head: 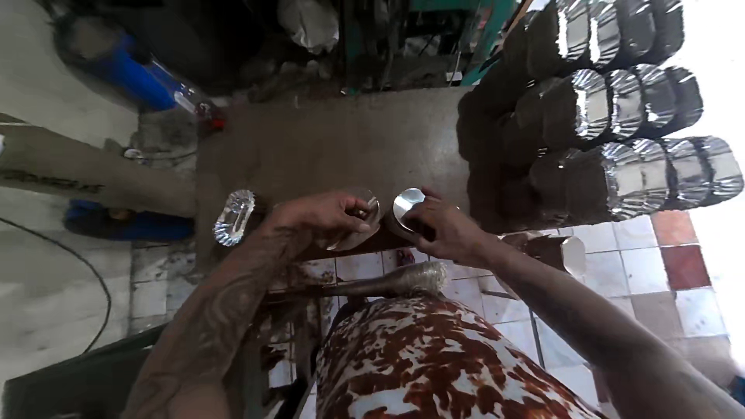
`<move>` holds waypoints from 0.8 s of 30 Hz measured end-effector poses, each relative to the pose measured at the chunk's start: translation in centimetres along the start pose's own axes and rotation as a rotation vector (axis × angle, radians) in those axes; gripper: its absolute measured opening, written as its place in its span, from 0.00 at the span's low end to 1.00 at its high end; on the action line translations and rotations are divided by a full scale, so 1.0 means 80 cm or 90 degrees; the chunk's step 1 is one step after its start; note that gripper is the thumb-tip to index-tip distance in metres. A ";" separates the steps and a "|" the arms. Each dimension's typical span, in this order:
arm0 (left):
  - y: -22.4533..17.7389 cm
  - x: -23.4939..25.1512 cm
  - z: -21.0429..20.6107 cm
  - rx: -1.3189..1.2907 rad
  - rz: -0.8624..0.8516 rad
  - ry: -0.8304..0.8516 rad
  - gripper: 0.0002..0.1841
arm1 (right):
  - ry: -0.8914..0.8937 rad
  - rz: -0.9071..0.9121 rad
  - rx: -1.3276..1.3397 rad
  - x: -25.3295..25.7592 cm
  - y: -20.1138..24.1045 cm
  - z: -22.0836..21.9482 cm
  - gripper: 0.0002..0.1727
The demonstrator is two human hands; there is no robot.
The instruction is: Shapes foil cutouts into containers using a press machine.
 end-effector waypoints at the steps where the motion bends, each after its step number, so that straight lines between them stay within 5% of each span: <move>1: -0.010 -0.005 -0.003 0.009 0.035 -0.015 0.14 | -0.001 0.007 -0.027 0.001 0.000 -0.004 0.24; 3: -0.047 -0.017 -0.017 0.015 0.248 -0.060 0.19 | -0.021 0.023 -0.052 0.003 -0.001 -0.006 0.23; 6: -0.017 -0.004 -0.009 0.131 0.029 -0.126 0.30 | -0.054 0.021 -0.123 0.003 0.011 0.000 0.19; 8: -0.034 -0.027 -0.036 0.256 0.009 -0.240 0.24 | -0.126 0.003 -0.190 -0.006 0.051 0.012 0.16; 10: -0.050 -0.081 -0.079 0.263 -0.081 -0.416 0.21 | -0.237 -0.020 -0.058 -0.016 0.095 0.024 0.17; 13: -0.002 -0.127 -0.144 -0.213 -0.281 -0.576 0.19 | -0.316 -0.050 0.557 -0.002 0.125 -0.024 0.19; 15: 0.042 -0.112 -0.181 -0.524 -0.271 -0.590 0.12 | -0.272 -0.132 0.805 0.019 0.144 -0.084 0.19; 19: 0.082 -0.088 -0.234 -0.845 -0.435 -0.535 0.17 | 0.023 -0.110 0.933 0.021 0.159 -0.131 0.16; 22: 0.101 -0.048 -0.260 -0.860 -0.538 -0.570 0.17 | 0.086 -0.045 1.021 0.013 0.154 -0.151 0.12; 24: 0.136 -0.007 -0.259 -0.796 -0.419 -0.555 0.14 | 0.062 -0.058 0.875 0.002 0.120 -0.165 0.11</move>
Point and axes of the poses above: each hand's wrist, its own x-axis towards the middle knuckle, its own z-axis out of the back of the hand, y = z × x, the point moved 5 cm from there along x, towards the middle knuckle, and after that the axes turned 13 degrees about y, right-handed, at the moved point
